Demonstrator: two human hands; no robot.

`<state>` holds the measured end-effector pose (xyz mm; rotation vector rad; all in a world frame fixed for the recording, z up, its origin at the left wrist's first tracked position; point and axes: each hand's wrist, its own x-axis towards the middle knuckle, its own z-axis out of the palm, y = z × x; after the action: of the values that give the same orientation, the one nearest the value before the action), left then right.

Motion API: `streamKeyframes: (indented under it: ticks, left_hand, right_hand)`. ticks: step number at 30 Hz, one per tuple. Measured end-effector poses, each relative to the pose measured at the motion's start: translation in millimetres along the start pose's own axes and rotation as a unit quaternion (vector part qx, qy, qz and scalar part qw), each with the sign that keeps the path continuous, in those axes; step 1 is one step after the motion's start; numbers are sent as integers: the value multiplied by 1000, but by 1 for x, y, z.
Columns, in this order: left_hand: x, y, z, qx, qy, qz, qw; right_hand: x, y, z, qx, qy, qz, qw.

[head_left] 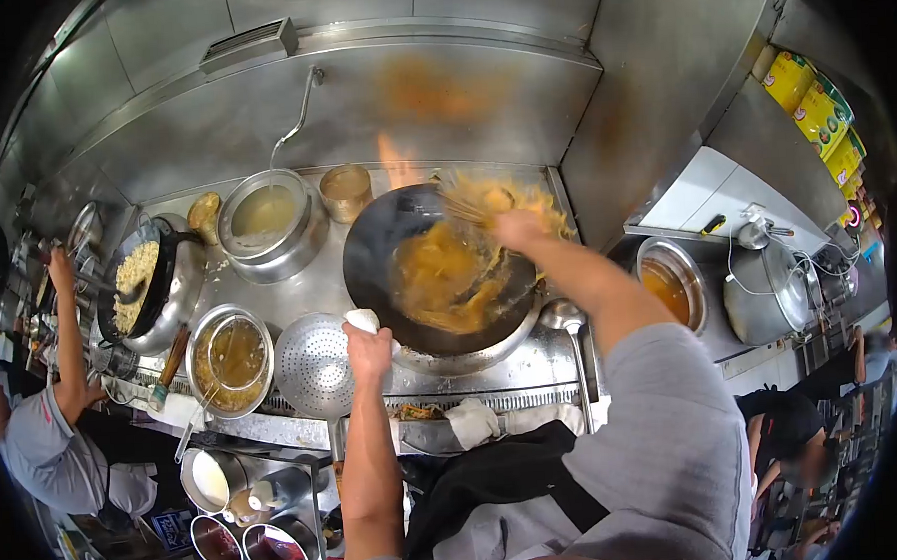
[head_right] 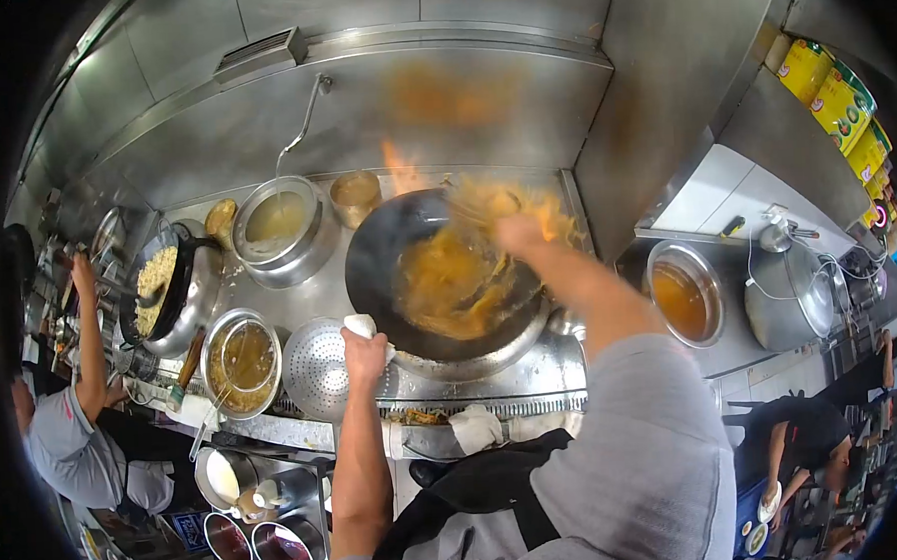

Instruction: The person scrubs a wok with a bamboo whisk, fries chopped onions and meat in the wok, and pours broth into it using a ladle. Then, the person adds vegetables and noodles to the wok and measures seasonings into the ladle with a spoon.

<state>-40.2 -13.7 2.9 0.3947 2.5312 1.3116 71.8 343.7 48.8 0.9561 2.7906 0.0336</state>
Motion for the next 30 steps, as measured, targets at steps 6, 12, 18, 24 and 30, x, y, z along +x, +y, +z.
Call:
streamKeyframes:
  ticks: [6, 12, 18, 24, 30]
  left_hand:
    - [-29, 0, 18, -14, 18, 4, 1000]
    - [-27, -9, 22, -28, 0, 15, 999]
    - [-34, 10, 9, -18, 6, -5, 1000]
    - [-25, 2, 13, -52, 2, -6, 999]
    - [-13, -24, 23, -81, -51, 22, 995]
  right_hand:
    - [-88, -86, 59, 167, -65, -4, 984]
    - [-105, 67, 3, -112, -129, -66, 983]
    - [-72, 26, 24, -46, -4, 43, 998]
    - [-120, 61, -8, -55, -61, 16, 997]
    - [-50, -28, 69, 138, -32, 124, 982]
